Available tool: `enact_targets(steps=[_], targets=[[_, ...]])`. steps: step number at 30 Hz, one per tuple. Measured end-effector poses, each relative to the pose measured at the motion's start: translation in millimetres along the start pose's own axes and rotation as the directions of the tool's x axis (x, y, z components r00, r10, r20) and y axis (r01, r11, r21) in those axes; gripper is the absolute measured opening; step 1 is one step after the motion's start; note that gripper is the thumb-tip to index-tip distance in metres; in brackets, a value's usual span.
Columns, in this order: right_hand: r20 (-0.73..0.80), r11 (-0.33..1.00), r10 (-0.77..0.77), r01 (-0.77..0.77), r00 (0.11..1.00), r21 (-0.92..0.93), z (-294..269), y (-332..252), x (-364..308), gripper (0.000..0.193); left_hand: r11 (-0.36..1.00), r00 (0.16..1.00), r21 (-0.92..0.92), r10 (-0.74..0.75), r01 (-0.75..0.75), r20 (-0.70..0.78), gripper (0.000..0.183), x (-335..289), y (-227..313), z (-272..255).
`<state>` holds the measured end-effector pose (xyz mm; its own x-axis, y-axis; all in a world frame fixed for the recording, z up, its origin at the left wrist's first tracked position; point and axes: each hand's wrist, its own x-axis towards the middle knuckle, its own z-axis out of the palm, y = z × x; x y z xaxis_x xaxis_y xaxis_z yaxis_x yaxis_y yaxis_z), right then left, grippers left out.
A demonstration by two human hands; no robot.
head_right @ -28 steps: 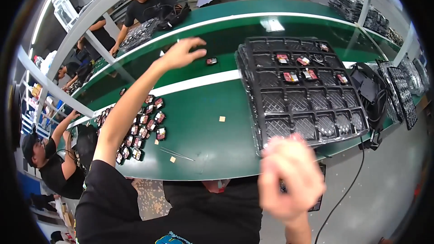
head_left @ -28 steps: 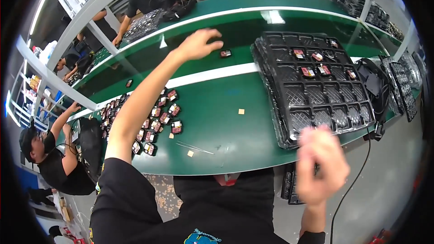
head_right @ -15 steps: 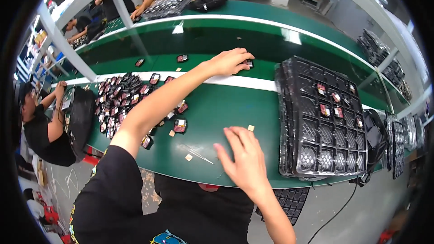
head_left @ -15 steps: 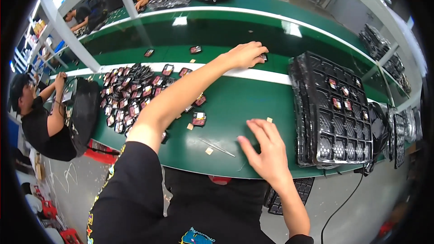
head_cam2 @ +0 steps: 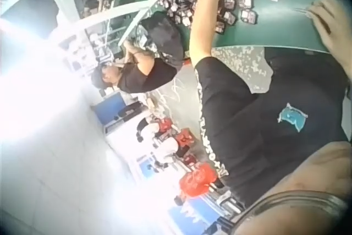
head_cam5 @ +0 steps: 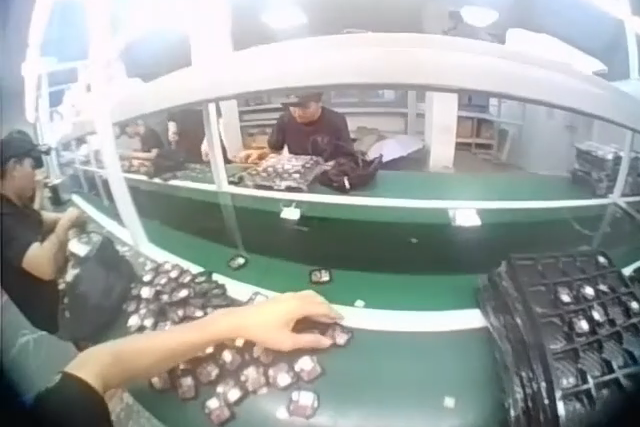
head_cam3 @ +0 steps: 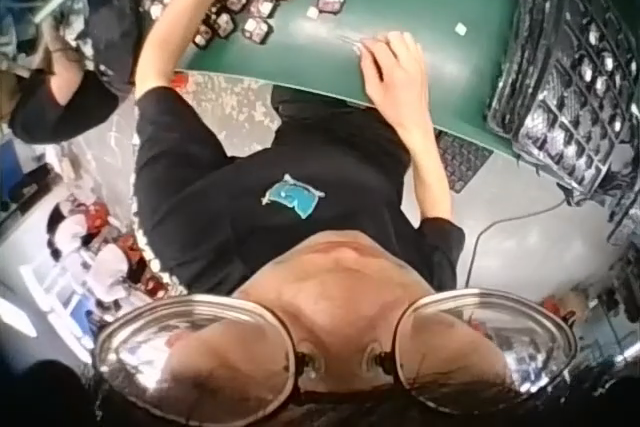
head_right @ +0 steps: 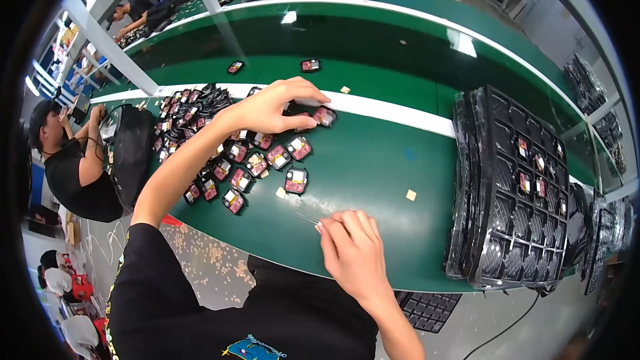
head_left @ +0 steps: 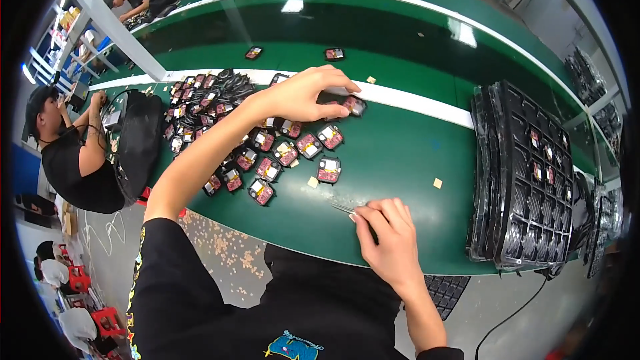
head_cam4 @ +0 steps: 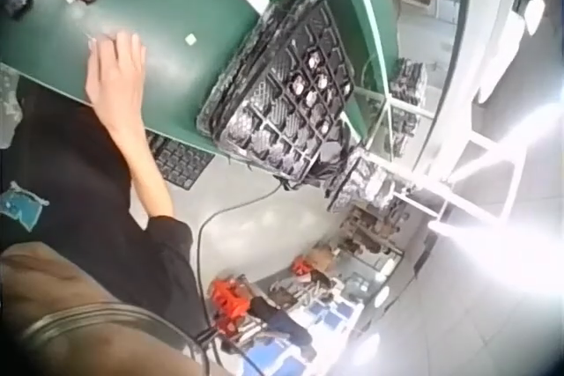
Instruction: Assembling small electronic device components, specifically smartwatches, using tweezers and hands on an assembly line.
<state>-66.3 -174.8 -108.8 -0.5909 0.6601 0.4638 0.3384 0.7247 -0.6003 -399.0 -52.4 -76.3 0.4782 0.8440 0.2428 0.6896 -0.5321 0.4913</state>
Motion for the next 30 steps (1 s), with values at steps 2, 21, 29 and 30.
enact_targets(steps=[2,21,29,30], targets=[[-0.044,0.995,0.066,-0.062,0.997,0.078,1,-2,-2,0.013,0.998,0.994,0.067,-0.007,0.015,-0.108,0.049,-4,-13,-10],[-0.107,0.937,0.227,-0.187,0.968,0.296,-1,-5,-2,0.010,0.980,0.978,0.060,-0.184,0.191,-0.100,0.042,-17,-44,-25],[-0.105,0.941,0.206,-0.167,0.973,0.295,-1,-5,-3,0.009,0.923,0.913,-0.192,-0.368,0.335,-0.176,0.042,-63,-45,-81],[-0.100,0.943,0.201,-0.164,0.974,0.291,-1,-7,-1,0.009,0.911,0.870,0.014,-0.390,0.413,-0.301,0.045,-62,-61,-85]])
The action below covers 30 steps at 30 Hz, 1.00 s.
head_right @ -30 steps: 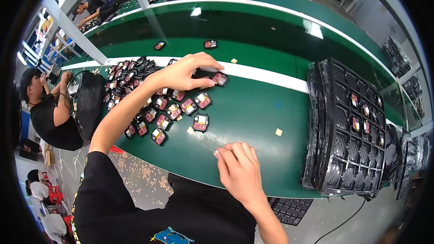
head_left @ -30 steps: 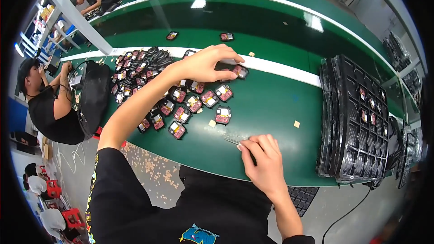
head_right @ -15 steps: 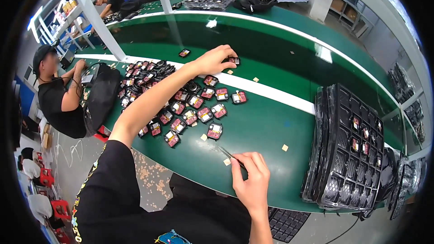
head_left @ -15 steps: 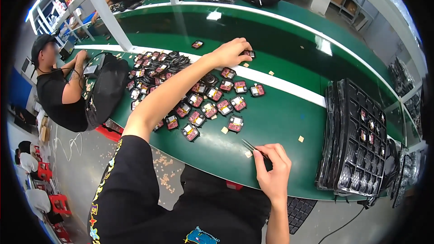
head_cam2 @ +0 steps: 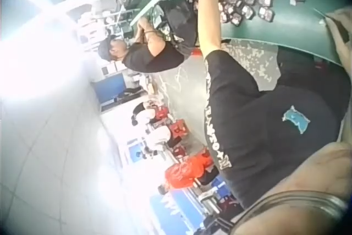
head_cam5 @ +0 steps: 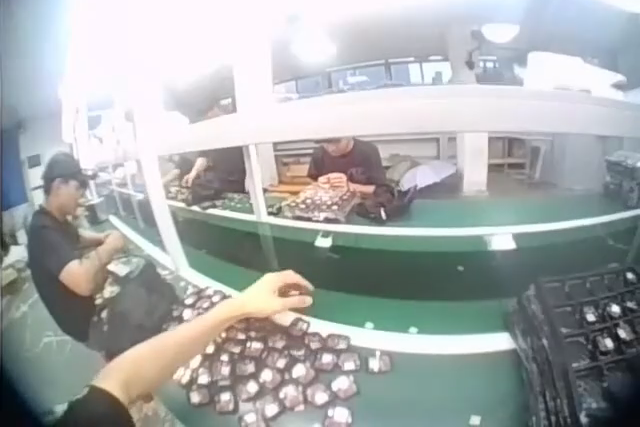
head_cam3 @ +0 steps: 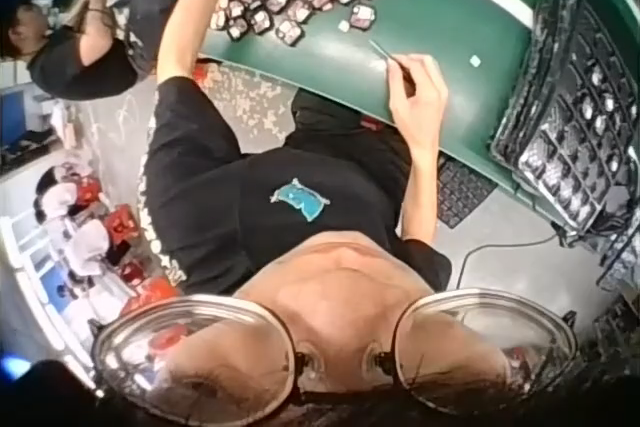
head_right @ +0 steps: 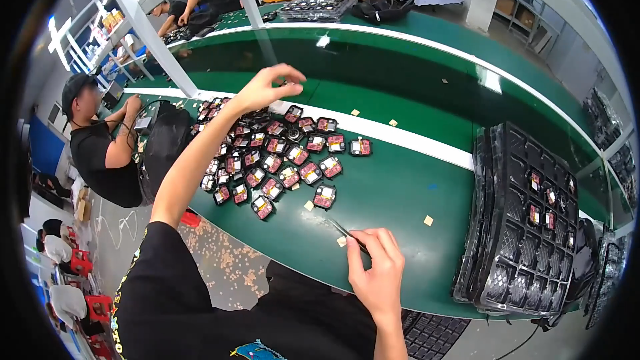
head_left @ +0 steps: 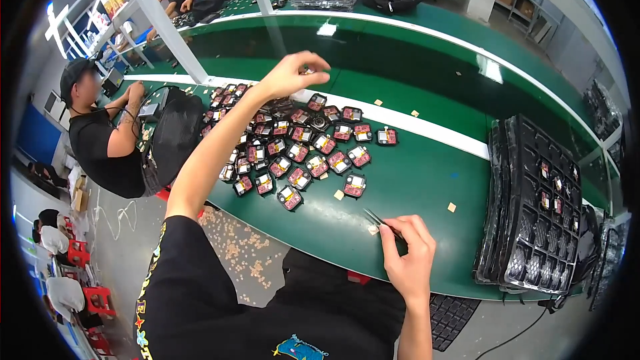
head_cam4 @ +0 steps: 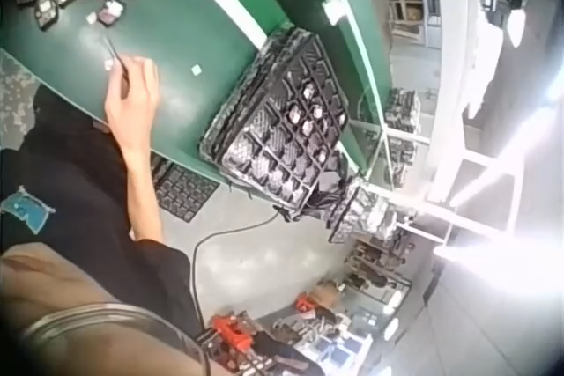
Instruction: Assembling small electronic device components, specifically smartwatches, using tweezers and hands on an assembly line.
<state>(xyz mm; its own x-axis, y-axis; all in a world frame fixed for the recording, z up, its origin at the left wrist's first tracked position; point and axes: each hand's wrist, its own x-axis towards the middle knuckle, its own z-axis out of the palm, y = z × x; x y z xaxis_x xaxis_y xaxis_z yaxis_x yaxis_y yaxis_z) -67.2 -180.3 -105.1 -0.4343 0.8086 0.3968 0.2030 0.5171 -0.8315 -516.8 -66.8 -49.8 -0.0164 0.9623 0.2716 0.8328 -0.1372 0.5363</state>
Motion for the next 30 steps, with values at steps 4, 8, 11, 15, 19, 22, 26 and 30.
enact_targets(steps=[4,8,11,15,19,22,26,30], targets=[[-0.020,0.999,0.038,-0.037,0.999,0.015,-2,0,-1,0.008,0.927,0.990,0.363,-0.045,0.092,-0.134,0.049,26,-36,24],[-0.031,1.000,0.022,-0.021,0.999,0.019,1,-4,1,0.008,0.938,0.991,0.325,-0.098,0.122,-0.090,0.040,25,-59,30],[-0.064,0.999,0.032,-0.031,0.997,0.026,3,-9,1,0.007,0.950,0.985,0.309,0.019,0.035,-0.171,0.037,13,-49,29],[-0.210,0.932,0.306,-0.248,0.929,0.264,-4,5,-8,0.013,0.945,0.918,0.074,0.328,-0.320,-0.225,0.034,-42,82,61],[-0.299,0.918,0.307,-0.198,0.904,0.343,-5,14,-8,0.015,0.885,0.895,-0.147,0.445,-0.442,-0.011,0.038,-154,189,101],[-0.284,0.894,0.344,-0.220,0.895,0.390,-7,13,-6,0.019,0.903,0.913,-0.247,0.389,-0.351,0.123,0.035,-187,219,142],[-0.222,0.848,0.394,-0.260,0.892,0.461,-15,12,-6,0.024,0.893,0.893,-0.016,0.449,-0.449,-0.016,0.033,-188,221,171],[-0.135,0.816,0.371,-0.253,0.919,0.520,-25,18,-15,0.022,0.919,0.919,0.047,0.394,-0.392,-0.029,0.042,-198,225,166]])
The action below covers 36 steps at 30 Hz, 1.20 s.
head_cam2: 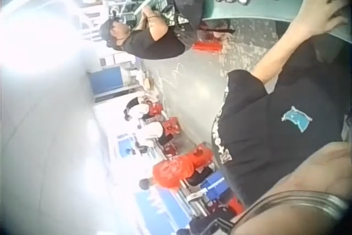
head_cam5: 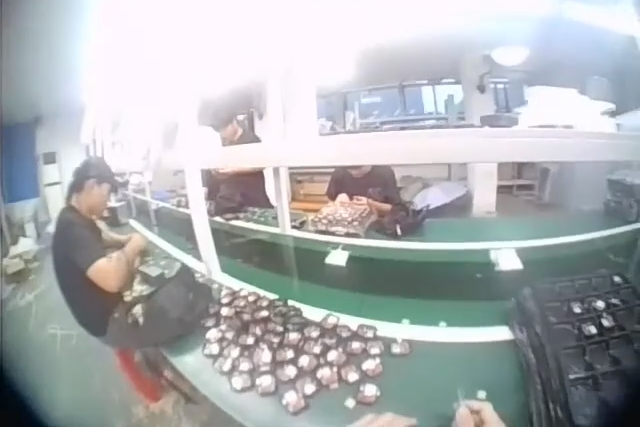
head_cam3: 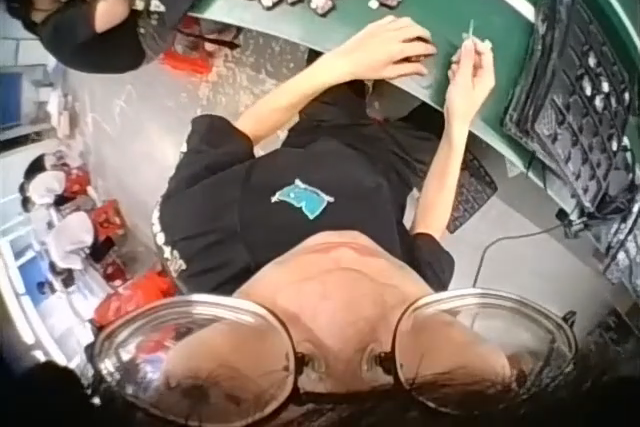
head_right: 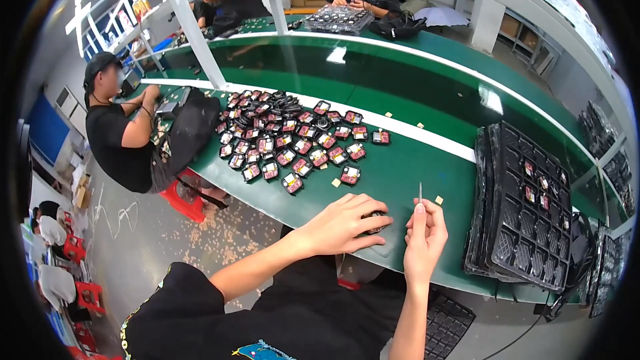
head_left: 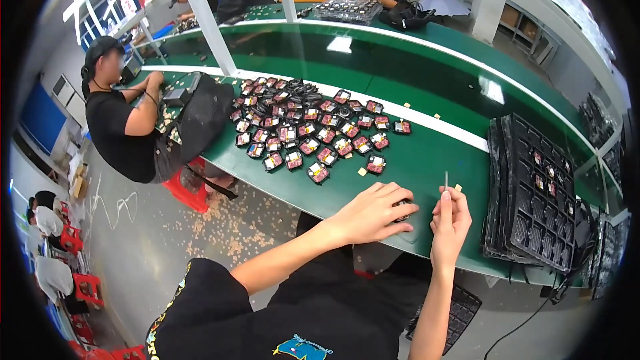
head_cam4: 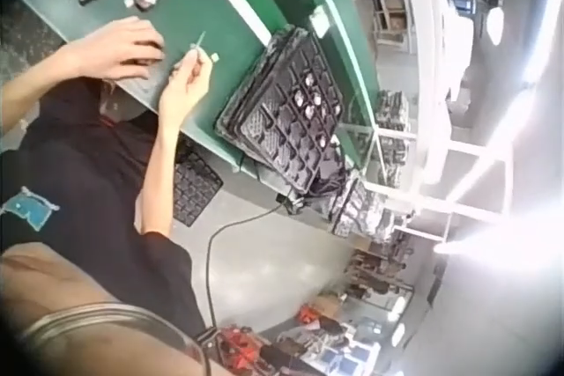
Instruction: Assembling small electronic device components, specifically smartwatches, using tweezers and hands on an assembly line.
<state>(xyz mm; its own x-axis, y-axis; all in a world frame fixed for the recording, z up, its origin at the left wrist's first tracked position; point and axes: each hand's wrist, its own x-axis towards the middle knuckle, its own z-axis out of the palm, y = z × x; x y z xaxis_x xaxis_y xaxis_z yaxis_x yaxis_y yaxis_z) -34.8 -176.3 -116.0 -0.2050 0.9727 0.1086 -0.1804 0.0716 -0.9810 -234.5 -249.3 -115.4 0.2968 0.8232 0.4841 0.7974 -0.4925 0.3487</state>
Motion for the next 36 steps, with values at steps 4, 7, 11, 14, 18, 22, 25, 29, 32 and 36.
enact_targets(steps=[4,7,11,14,18,22,25,29,32,36], targets=[[0.065,0.999,0.013,-0.010,0.998,-0.046,-11,1,-8,0.019,1.000,0.999,-0.015,-0.026,0.026,0.042,0.049,-6,10,-15],[0.067,1.000,0.002,-0.001,0.998,-0.015,-11,-2,-12,0.020,0.998,0.999,-0.053,-0.031,0.033,0.038,0.053,-11,10,-18],[0.077,1.000,-0.025,0.025,0.997,0.006,-7,3,-9,0.020,0.983,0.988,-0.108,-0.152,0.150,-0.015,0.052,-12,6,-13],[0.073,0.997,-0.029,0.034,0.997,-0.069,-4,7,-7,0.021,0.982,0.982,-0.042,-0.183,0.182,-0.034,0.056,-12,10,-14],[0.077,0.999,-0.026,0.029,0.997,-0.035,-2,10,-4,0.020,0.990,0.990,-0.034,-0.138,0.138,0.003,0.061,-13,9,-22],[0.065,0.997,-0.057,0.061,0.996,-0.050,-5,9,-2,0.019,0.976,0.986,-0.157,-0.139,0.152,0.090,0.052,-10,1,-27],[0.076,0.996,-0.050,0.056,0.996,-0.076,-5,7,-2,0.019,0.970,0.988,-0.199,-0.126,0.142,0.092,0.048,-15,-3,-23],[0.048,0.996,-0.059,0.063,0.997,-0.070,-6,10,-6,0.018,0.969,0.986,-0.194,-0.138,0.155,0.097,0.048,-15,-4,-17],[0.064,0.994,-0.052,0.058,0.997,-0.096,-8,7,-11,0.016,0.966,0.987,-0.211,-0.129,0.146,0.092,0.049,-17,-2,-17],[0.093,0.999,0.001,0.002,0.996,-0.036,-11,7,-10,0.014,0.966,0.986,-0.209,-0.136,0.154,0.097,0.047,-12,0,-20]])
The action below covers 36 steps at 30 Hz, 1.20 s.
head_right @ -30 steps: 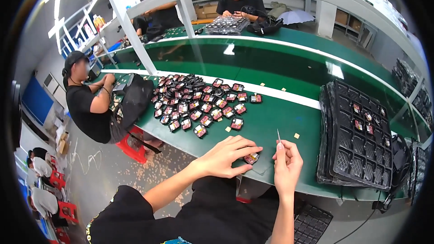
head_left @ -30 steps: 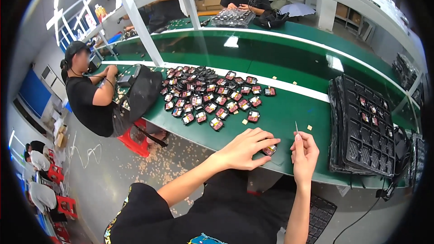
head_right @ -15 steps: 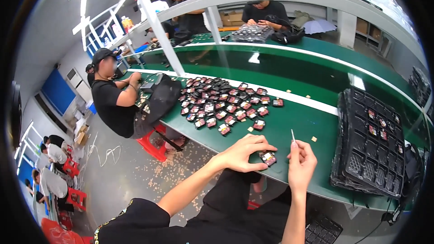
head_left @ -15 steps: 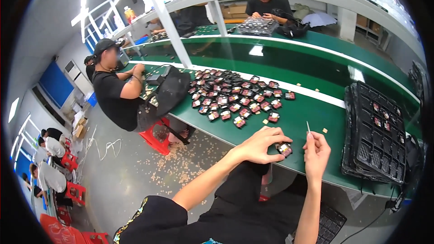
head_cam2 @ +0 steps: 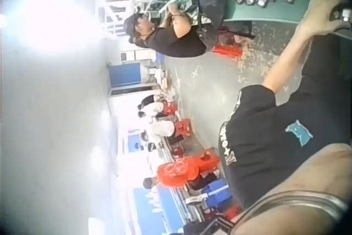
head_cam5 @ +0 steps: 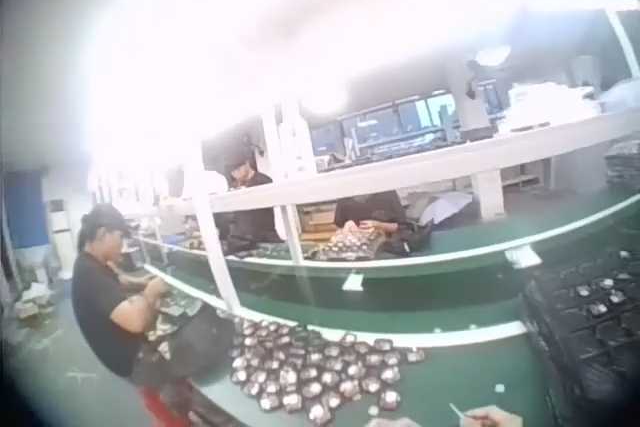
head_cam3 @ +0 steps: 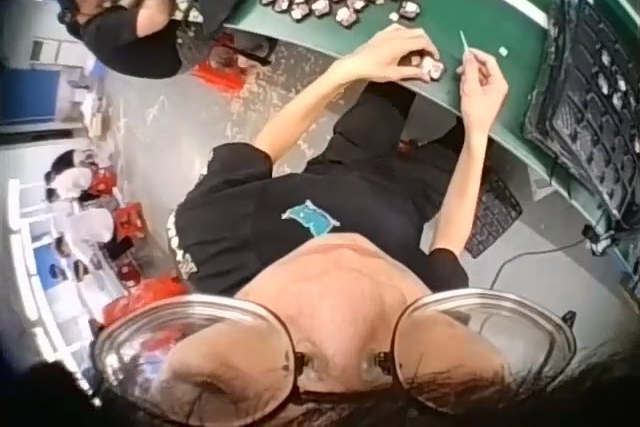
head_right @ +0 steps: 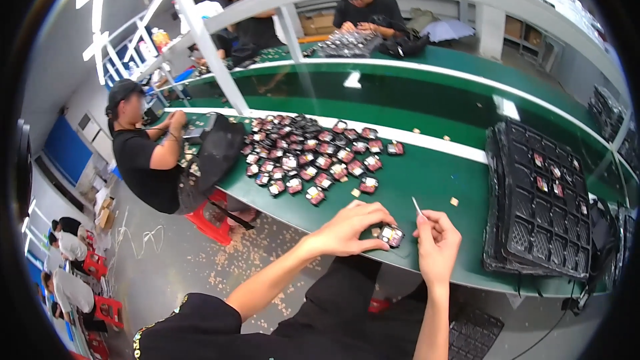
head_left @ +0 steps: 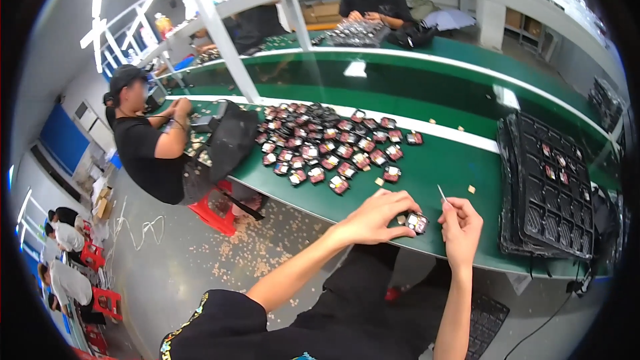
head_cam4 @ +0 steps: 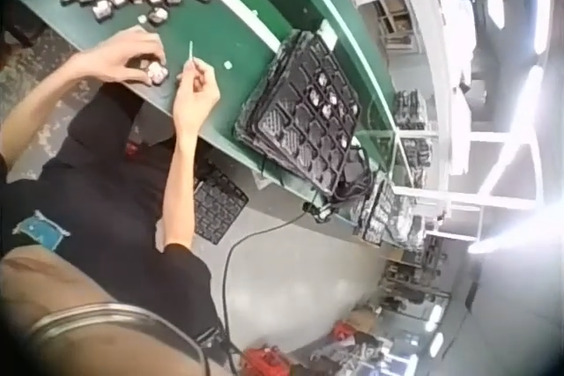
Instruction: Assembling small electronic device components, specifically smartwatches, using tweezers and hands on an assembly line.
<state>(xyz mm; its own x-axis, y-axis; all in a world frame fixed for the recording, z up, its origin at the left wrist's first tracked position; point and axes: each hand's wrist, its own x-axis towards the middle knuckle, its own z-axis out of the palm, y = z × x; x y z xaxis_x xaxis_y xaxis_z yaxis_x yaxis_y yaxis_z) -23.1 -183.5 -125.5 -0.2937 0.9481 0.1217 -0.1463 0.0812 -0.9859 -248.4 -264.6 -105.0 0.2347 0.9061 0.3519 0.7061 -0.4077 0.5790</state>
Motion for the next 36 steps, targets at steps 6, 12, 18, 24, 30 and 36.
enact_targets(steps=[6,12,18,24,30,36], targets=[[0.089,0.996,0.066,-0.071,0.994,0.050,0,-12,6,0.018,0.998,0.998,-0.052,-0.033,0.036,0.046,0.045,11,-7,-4],[0.136,0.986,0.162,-0.154,0.977,-0.068,-21,-20,18,0.014,0.995,0.995,-0.076,-0.061,0.067,0.081,0.049,23,-14,-7],[0.160,0.971,0.117,-0.080,0.980,-0.224,-27,-26,15,0.006,0.986,0.988,-0.108,-0.120,0.130,0.094,0.057,29,-11,-7],[0.249,0.901,-0.010,0.117,0.968,-0.419,-21,-20,18,0.004,0.978,0.980,-0.109,-0.163,0.175,0.111,0.063,27,-22,-3],[0.258,0.883,-0.048,0.161,0.965,-0.441,-21,-21,16,0.008,0.978,0.974,-0.042,-0.197,0.202,0.113,0.067,29,-12,-6],[0.228,0.868,-0.043,0.150,0.973,-0.474,-18,-20,14,0.012,0.975,0.973,-0.067,-0.204,0.212,0.112,0.068,30,-14,-3]])
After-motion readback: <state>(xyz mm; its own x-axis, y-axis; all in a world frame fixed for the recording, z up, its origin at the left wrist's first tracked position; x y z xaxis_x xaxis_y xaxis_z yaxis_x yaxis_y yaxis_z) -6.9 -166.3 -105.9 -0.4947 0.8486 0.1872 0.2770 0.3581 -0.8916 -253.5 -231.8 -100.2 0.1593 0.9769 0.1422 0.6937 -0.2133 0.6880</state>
